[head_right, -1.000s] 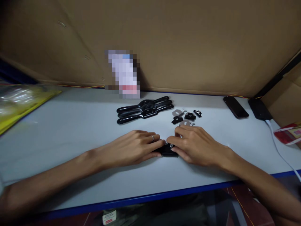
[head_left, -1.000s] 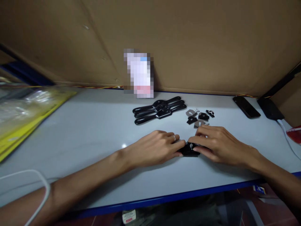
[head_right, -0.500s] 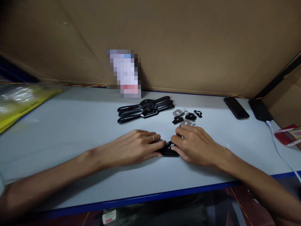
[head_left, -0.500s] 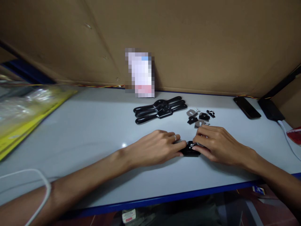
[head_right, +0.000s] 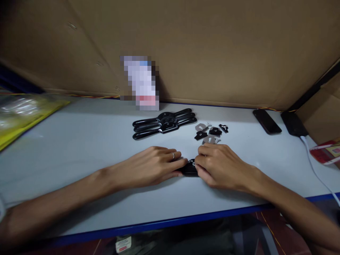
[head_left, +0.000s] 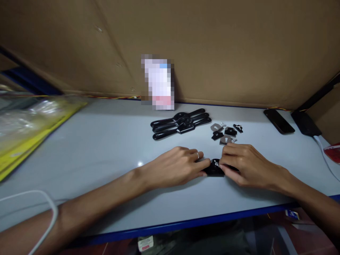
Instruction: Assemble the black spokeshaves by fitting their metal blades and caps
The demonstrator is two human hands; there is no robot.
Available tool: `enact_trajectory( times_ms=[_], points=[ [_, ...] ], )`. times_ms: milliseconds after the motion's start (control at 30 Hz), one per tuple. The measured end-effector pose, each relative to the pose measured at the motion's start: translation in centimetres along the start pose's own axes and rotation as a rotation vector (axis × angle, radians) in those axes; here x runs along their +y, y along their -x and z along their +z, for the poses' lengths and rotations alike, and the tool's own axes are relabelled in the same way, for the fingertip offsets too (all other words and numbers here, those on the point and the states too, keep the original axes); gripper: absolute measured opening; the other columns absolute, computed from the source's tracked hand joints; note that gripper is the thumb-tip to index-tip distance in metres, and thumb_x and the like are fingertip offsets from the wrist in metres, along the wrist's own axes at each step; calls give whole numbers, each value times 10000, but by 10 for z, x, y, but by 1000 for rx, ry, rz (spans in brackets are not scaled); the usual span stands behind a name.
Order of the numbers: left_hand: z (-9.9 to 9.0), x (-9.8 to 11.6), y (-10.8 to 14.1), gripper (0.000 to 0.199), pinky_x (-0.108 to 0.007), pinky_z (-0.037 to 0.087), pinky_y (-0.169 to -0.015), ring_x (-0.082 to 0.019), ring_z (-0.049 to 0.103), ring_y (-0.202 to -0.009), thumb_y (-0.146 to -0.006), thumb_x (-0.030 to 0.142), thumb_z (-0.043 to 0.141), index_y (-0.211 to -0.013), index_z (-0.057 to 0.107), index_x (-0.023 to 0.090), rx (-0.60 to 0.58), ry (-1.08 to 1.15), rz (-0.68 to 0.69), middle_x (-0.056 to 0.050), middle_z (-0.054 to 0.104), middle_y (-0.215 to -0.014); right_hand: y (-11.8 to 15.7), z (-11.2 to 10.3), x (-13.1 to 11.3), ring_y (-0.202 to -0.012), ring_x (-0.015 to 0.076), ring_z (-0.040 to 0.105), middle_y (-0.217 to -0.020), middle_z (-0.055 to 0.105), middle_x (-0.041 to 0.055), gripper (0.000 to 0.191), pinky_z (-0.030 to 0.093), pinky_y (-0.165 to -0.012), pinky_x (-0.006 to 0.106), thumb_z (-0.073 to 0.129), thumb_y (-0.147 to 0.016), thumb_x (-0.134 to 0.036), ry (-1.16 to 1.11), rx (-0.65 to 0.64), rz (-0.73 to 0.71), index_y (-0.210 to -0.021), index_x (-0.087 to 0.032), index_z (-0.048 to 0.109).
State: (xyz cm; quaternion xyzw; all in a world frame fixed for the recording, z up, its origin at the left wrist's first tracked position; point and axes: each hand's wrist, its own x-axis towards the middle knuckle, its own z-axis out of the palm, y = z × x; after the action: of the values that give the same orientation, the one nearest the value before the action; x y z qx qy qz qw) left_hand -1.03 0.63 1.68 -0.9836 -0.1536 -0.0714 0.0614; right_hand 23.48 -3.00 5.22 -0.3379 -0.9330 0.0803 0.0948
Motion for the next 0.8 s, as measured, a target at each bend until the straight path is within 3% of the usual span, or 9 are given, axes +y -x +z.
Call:
enact_trajectory(
  times_ms=[233,533,800],
  points=[
    [0,0,0,268,-302,385,-545,-145,566,-626,-1063,350,376,-984,570,182,23,4,4,-8,601,-771,-1,-2,-4,-729,147,509,-783,602,41,269,412,-720,300,481,-965,-166,-54,-31,-4,-802,-141,693],
    [-1,0,0,213,-303,392,-554,-152,586,-644,-1047,353,428,-995,557,192,-10,2,-2,-4,606,-785,-1,-3,-5,-710,147,497,-771,594,38,267,402,-682,295,476,-960,-154,-68,-36,-11,-794,-147,684],
    [-1,0,0,208,-298,386,-552,-151,579,-634,-1041,361,444,-1004,559,192,-6,-19,-3,-2,605,-790,-1,-6,2,-758,176,511,-809,597,49,218,412,-720,320,468,-979,-176,71,44,-69,-988,-153,684]
  ],
)
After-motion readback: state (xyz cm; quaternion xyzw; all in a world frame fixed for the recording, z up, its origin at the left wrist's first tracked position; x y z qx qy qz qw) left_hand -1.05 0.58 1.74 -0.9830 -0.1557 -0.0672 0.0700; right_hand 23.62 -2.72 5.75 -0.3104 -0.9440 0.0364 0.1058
